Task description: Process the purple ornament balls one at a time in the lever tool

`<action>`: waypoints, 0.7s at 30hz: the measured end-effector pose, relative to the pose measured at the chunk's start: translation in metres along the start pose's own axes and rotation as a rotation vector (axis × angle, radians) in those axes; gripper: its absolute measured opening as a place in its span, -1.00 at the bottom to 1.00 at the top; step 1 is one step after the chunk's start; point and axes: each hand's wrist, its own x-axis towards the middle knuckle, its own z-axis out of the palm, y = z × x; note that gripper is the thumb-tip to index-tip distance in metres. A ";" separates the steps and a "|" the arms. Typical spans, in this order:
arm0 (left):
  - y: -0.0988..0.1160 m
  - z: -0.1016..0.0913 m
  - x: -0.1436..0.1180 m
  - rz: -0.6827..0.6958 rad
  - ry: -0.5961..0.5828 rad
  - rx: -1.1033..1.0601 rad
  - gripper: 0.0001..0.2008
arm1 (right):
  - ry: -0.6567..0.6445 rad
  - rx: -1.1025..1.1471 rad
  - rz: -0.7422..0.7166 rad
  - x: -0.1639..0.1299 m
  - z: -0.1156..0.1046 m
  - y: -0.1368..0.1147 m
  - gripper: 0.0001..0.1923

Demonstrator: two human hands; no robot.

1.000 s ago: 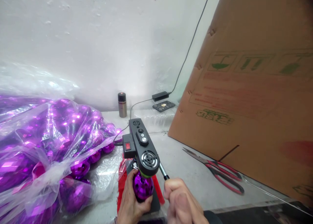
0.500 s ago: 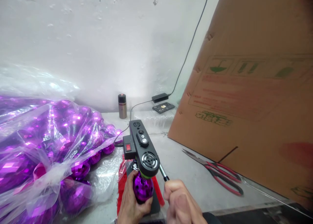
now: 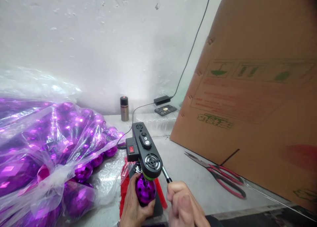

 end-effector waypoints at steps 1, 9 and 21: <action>0.000 0.000 0.000 0.005 0.003 0.000 -0.17 | -0.007 -0.002 -0.053 0.001 0.000 0.002 -0.49; 0.005 -0.001 0.003 -0.001 -0.017 0.012 -0.19 | -0.091 0.028 -0.186 0.002 -0.015 0.026 -0.48; 0.016 -0.002 0.005 0.015 0.013 -0.005 -0.22 | -0.172 0.002 -0.207 -0.010 -0.024 0.037 -0.52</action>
